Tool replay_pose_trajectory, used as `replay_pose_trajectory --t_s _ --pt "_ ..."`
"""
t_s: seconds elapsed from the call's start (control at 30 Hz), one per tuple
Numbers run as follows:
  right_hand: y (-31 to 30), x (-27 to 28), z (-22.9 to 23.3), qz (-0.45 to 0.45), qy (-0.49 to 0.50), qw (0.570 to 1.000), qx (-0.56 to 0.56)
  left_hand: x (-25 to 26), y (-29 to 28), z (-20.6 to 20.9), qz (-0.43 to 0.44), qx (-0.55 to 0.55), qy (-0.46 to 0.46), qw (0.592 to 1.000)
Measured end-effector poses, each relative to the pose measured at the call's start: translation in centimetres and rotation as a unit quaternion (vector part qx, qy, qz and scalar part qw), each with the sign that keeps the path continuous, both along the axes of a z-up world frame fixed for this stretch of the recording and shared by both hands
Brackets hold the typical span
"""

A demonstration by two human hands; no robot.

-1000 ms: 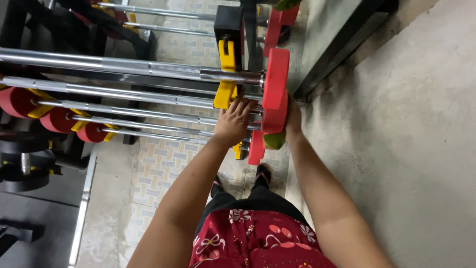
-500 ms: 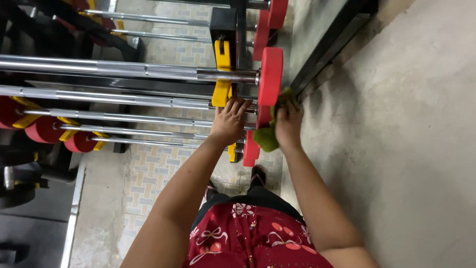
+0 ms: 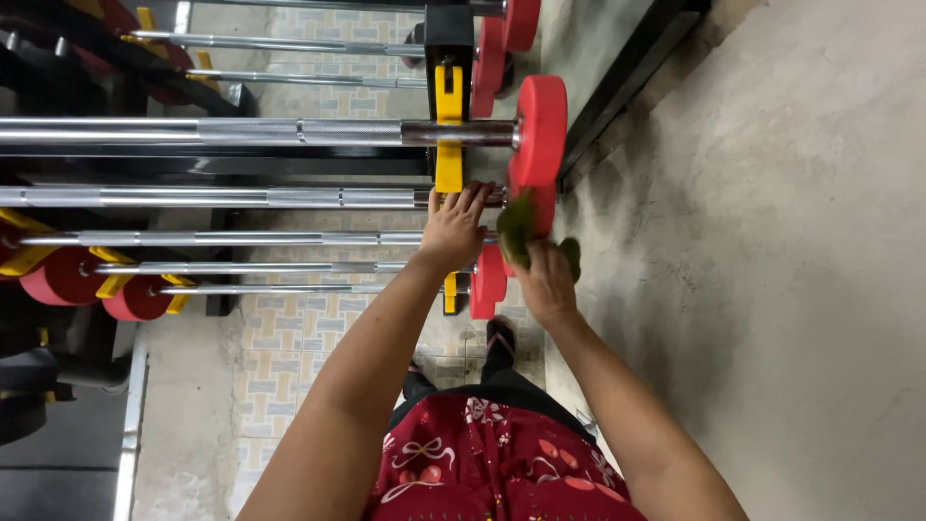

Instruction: Cleaning a weight bench and gym racks with a cloth and spray.

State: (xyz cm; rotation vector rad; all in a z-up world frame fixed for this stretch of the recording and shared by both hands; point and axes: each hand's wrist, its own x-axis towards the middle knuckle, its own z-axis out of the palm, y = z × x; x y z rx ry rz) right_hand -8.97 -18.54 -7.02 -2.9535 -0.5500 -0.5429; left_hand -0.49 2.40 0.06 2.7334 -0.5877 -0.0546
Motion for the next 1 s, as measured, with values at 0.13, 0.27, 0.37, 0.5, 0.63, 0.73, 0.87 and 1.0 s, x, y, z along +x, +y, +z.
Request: replay_pose_trajectory --t_s 0.13,0.27,0.37,0.5,0.63,0.73,0.87,1.0 --pt "0.7 -1.7 -0.6 0.0 0.094 0.994 -0.046 1.1 0.9 -2.7 -0.004 -0.037 -0.033 0.999" --pt "3.1 -1.4 3.6 -0.026 0.151 0.978 0.14 0.8 2.0 -4.0 -0.01 -0.203 -0.055 0.978" --pt "5.3 1.0 8.2 0.023 0.096 0.965 0.244 0.5 2.7 -4.5 0.025 -0.337 -0.058 0.939" --pt "8.6 4.0 12.4 0.105 -0.004 0.943 0.316 -3.4 4.6 -1.1 0.206 -0.474 0.002 0.856" --pt "10.1 6.6 8.2 0.142 0.041 0.971 0.185 -5.9 8.3 -5.7 0.3 -0.505 -0.046 0.808" --pt "11.3 8.4 6.7 0.166 0.093 0.973 0.132 -7.8 10.8 -8.7 0.367 -0.516 -0.026 0.774" --pt "13.9 10.4 6.8 0.275 0.113 0.951 0.085 -10.0 12.5 -11.7 0.384 -0.552 -0.039 0.739" --pt "17.7 11.6 7.2 0.355 0.069 0.932 -0.016 -11.4 12.9 -11.0 0.417 -0.52 0.008 0.745"
